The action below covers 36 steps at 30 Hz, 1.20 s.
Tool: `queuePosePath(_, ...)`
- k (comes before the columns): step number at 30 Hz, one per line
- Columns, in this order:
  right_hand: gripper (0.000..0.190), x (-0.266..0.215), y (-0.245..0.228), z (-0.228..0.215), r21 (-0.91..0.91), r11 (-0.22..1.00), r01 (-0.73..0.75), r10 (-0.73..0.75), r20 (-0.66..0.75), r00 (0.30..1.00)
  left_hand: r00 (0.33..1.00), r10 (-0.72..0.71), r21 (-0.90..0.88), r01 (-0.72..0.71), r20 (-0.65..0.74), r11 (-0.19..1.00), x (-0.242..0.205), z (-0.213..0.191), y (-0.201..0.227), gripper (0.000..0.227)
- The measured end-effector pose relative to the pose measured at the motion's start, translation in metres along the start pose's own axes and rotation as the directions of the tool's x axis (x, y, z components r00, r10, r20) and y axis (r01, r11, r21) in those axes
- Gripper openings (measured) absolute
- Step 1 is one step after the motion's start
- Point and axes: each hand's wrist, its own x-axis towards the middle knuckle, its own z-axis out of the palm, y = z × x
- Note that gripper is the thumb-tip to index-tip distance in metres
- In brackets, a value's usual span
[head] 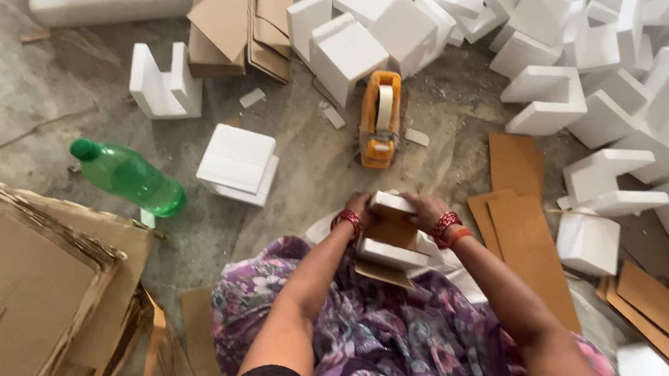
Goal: The person sits on the floor and assembles small packages by placing white foam inserts into cardboard boxes. They use a tape dispenser to seal the boxes and place the finished packages aside.
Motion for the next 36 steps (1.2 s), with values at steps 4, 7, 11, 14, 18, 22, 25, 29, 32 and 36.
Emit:
queuePosePath(4,0.048,-0.02,-0.017,0.001,0.026,0.997,-0.079,0.081,-0.096,0.992,0.954,-0.298,0.318,0.278,0.016,0.907,-0.021,-0.021,0.009,0.065)
queuePosePath(7,0.036,-0.035,-0.001,0.012,0.298,0.884,-0.36,0.35,0.091,0.932,0.754,-0.637,0.326,0.568,0.162,0.756,-0.041,-0.043,0.01,0.074)
queuePosePath(11,0.05,-0.023,0.013,0.021,0.082,0.994,-0.076,0.098,-0.321,0.942,0.732,-0.666,0.317,0.604,0.141,0.731,-0.059,-0.079,0.034,0.079)
queuePosePath(14,0.054,-0.025,0.01,0.032,0.125,0.981,-0.15,0.18,-0.274,0.945,0.71,-0.674,0.108,0.668,0.207,0.737,-0.079,-0.1,0.065,0.081)
queuePosePath(18,0.053,-0.022,0.012,0.034,0.146,0.977,-0.157,0.195,-0.302,0.933,0.685,-0.666,0.075,0.679,0.295,0.731,-0.098,-0.107,0.105,0.08)
queuePosePath(22,0.044,-0.024,0.012,0.036,0.123,0.977,-0.173,0.202,-0.289,0.936,0.618,-0.682,0.146,0.69,0.391,0.709,-0.121,-0.113,0.129,0.083)
queuePosePath(25,0.046,-0.024,0.009,0.033,0.139,0.972,-0.189,0.222,-0.286,0.932,0.715,-0.647,0.069,0.655,0.266,0.752,-0.139,-0.121,0.14,0.086)
queuePosePath(29,0.042,-0.025,0.005,0.031,0.142,0.972,-0.186,0.219,-0.27,0.938,0.711,-0.656,0.079,0.661,0.253,0.746,-0.144,-0.123,0.141,0.085)
queuePosePath(32,0.046,-0.027,0.006,0.029,0.153,0.974,-0.168,0.206,-0.286,0.936,0.722,-0.654,-0.001,0.672,0.227,0.741,-0.141,-0.119,0.126,0.09)
queuePosePath(36,0.052,-0.026,0.005,0.031,0.13,0.977,-0.17,0.2,-0.276,0.94,0.736,-0.618,-0.143,0.667,0.276,0.731,-0.144,-0.093,0.103,0.113)
